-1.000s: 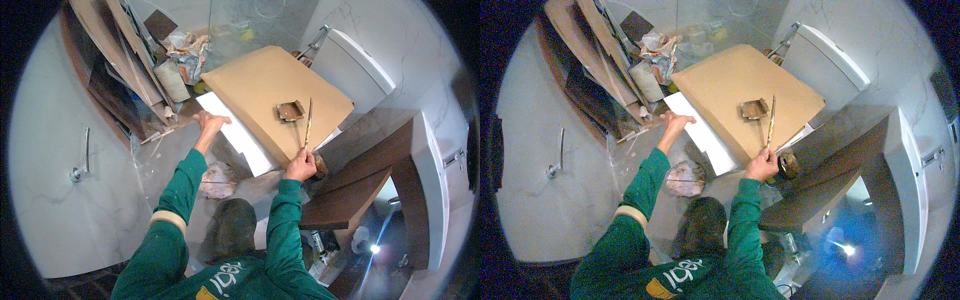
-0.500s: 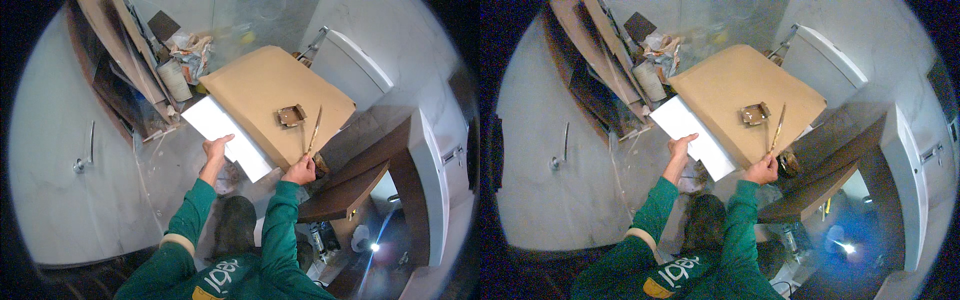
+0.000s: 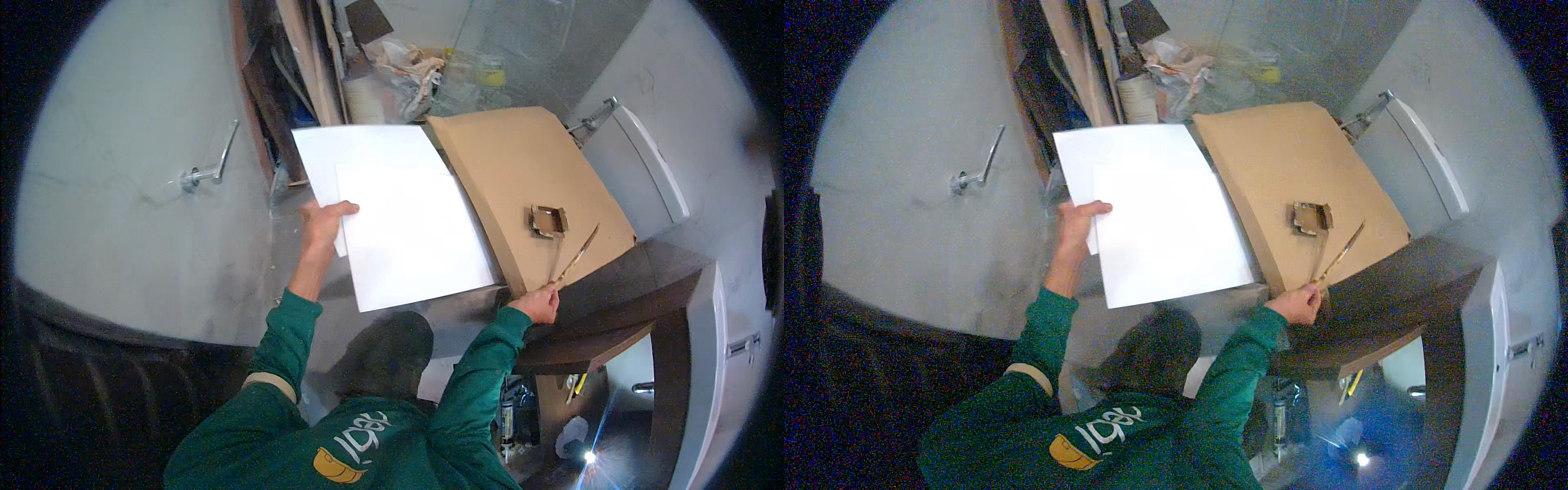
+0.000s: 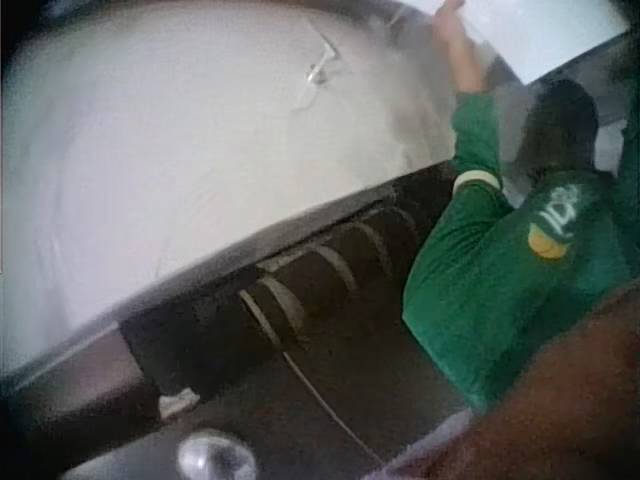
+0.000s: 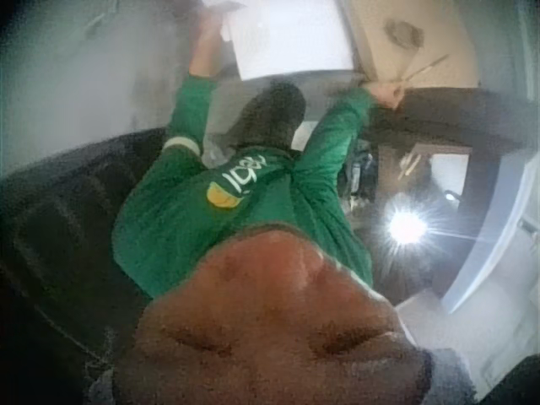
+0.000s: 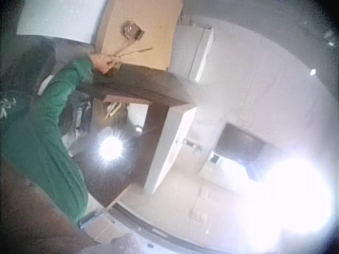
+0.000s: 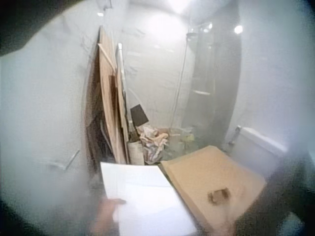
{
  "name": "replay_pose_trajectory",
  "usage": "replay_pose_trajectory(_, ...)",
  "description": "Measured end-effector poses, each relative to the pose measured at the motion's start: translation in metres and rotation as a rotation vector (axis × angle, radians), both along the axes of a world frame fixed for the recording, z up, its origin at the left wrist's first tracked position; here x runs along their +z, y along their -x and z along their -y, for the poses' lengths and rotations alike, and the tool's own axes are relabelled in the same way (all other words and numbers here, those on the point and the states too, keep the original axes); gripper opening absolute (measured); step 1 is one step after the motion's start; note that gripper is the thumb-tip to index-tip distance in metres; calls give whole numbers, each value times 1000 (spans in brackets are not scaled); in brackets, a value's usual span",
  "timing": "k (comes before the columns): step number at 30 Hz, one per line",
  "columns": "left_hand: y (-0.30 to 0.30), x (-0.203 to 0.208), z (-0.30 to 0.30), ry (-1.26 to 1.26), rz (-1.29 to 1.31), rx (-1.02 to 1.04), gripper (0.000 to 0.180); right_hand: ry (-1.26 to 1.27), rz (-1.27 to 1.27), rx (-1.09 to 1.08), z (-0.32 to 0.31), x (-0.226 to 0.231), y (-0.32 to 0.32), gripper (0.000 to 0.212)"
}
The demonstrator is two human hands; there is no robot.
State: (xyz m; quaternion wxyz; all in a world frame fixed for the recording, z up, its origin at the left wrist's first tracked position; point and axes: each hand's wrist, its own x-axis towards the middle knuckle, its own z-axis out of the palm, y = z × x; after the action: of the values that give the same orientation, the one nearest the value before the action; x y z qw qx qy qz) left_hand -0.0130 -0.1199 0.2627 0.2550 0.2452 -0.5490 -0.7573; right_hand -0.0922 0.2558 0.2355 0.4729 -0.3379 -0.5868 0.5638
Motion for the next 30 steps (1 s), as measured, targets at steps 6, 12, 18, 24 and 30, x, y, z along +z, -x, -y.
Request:
replay_pose_trajectory(6, -35, 118, 43, 400, 13, 140, 33, 81, 56, 29, -6, -11, 10, 24)
replay_pose_trajectory(12, -66, 206, 21, 741, 40, 342, 30, 19, 63, 43, -2, -14, 14, 25)
replay_pose_trajectory(18, -67, 232, 13, 1022, 118, 348, 34, -78, 227, 93, 2, 0, 4, 23)
replay_pose_trajectory(24, -17, 181, 6, 1282, -14, 402, 20, -5, 164, 182, 7, 7, -16, 23)
replay_pose_trajectory(30, 44, 97, 41, 1339, 52, 317, 23, 90, 60, 309, -2, -3, -21, 26)
